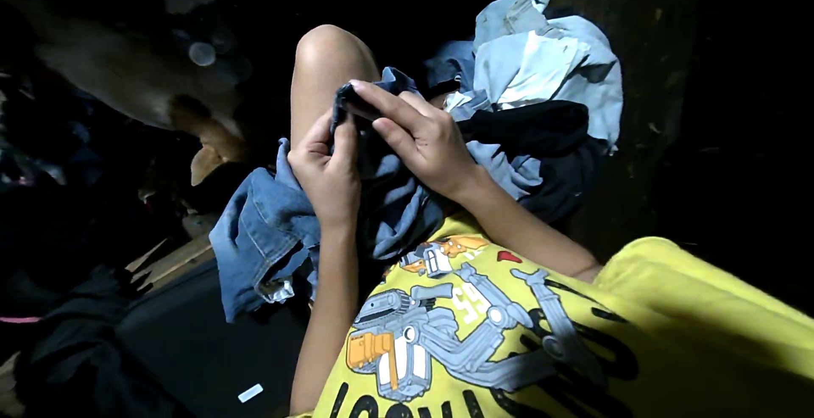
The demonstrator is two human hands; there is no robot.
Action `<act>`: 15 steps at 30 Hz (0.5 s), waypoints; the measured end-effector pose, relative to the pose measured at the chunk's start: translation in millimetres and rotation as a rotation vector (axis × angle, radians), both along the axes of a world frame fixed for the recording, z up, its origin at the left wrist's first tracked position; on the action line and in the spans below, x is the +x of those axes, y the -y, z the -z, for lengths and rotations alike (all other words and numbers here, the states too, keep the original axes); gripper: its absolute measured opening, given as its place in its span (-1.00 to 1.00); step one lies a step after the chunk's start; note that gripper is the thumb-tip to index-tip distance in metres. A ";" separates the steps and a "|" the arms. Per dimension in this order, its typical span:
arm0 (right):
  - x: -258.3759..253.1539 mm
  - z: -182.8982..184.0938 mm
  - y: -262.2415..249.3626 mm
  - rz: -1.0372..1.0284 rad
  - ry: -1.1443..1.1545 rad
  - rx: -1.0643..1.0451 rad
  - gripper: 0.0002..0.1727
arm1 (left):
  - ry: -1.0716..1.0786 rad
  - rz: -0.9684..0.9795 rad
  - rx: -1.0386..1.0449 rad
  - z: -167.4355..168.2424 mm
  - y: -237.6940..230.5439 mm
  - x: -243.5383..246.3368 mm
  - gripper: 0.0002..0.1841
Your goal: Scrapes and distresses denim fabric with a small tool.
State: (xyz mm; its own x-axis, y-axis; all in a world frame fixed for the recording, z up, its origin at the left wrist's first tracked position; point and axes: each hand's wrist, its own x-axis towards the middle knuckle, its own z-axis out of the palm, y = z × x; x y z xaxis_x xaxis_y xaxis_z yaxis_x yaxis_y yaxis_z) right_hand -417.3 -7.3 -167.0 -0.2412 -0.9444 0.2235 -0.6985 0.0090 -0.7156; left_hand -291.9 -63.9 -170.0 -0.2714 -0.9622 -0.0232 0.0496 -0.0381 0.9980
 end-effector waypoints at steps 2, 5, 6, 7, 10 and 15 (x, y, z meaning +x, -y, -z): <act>-2.1 -0.1 -2.1 -0.002 0.179 0.026 -0.58 | 0.036 0.016 -0.034 1.4 0.7 0.0 -0.81; -14.1 -20.3 2.1 -0.117 0.816 0.197 -0.58 | 0.042 0.040 -0.049 1.8 4.0 1.7 -0.80; -19.2 -26.4 4.7 -0.142 0.981 0.262 -0.59 | 0.033 0.028 -0.059 1.9 4.6 1.6 -0.81; -25.8 -30.8 7.1 -0.184 1.076 0.321 -0.58 | 0.027 0.016 -0.081 2.4 5.0 1.4 -0.82; -42.4 -40.0 10.3 -0.305 1.068 0.377 -0.59 | -0.004 0.027 -0.115 0.7 4.9 1.0 -0.81; -42.2 -49.8 7.3 -0.309 0.516 0.318 -0.56 | -0.051 -0.015 -0.090 -3.0 4.5 -3.5 -0.91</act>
